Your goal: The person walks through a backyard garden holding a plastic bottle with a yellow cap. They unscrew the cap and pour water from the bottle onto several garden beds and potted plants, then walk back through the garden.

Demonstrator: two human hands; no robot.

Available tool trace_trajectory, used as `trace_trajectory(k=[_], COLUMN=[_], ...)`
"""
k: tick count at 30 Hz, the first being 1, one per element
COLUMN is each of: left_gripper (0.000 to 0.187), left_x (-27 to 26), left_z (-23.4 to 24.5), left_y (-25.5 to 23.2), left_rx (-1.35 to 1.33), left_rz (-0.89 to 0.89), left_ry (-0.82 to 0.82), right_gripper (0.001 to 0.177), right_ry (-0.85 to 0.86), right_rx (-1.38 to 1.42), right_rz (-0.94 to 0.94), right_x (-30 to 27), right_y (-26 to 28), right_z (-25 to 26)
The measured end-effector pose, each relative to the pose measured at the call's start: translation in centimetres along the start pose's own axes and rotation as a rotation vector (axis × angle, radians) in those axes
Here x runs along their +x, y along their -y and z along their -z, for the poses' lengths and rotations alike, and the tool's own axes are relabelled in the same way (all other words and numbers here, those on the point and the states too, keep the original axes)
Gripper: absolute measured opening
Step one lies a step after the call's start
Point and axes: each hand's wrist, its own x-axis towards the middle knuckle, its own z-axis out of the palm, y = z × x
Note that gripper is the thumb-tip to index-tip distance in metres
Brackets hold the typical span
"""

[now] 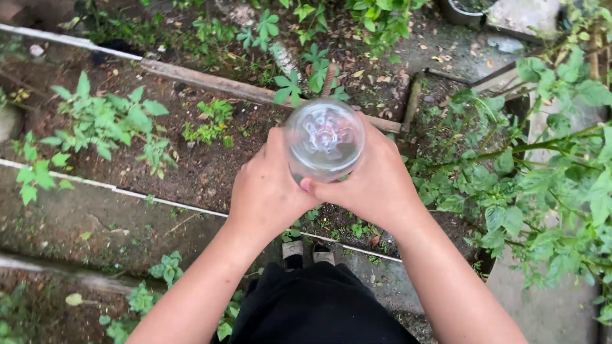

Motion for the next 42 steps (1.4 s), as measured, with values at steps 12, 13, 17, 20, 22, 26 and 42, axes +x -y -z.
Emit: trace_trajectory(k=[12,13,17,20,22,26,42], left_gripper=[0.06,0.06,0.063,0.058,0.061,0.062,0.065], left_x=[-4.7,-5.1,-6.0,-6.7,-7.2,-8.2,-11.4], left_z=[0.7,0.8,0.9,0.9,0.9,0.9,1.0], left_y=[-2.0,-2.2,-3.0,-3.6,-3.9,-4.8,-6.0], left_rx=[0.081,0.095,0.101,0.101,0.093,0.117,0.169], left_rz=[0.202,0.211,0.271,0.208,0.257,0.285,0.344], left_ry=[-0.118,-0.11,-0.15,-0.239,-0.247,-0.273,-0.36], right_gripper=[0.076,0.074,0.083,0.072,0.072,0.071,0.07], right_ry=[0.195,0.217,0.25,0.279,0.28,0.307,0.441], right_rx=[0.0,-0.007,-0.07,-0.031,-0.055,-0.027,0.028], right_rz=[0.047,0.03,0.061,0.092,0.118,0.143,0.165], right_x=[-1.3,-1.5,-1.8,-2.1,-2.4,-3.0,-4.2], right_y=[1.9,2.0,1.9,2.2,2.0,2.1,3.5], right_z=[0.2,0.3,0.1,0.4,0.2,0.3,0.1])
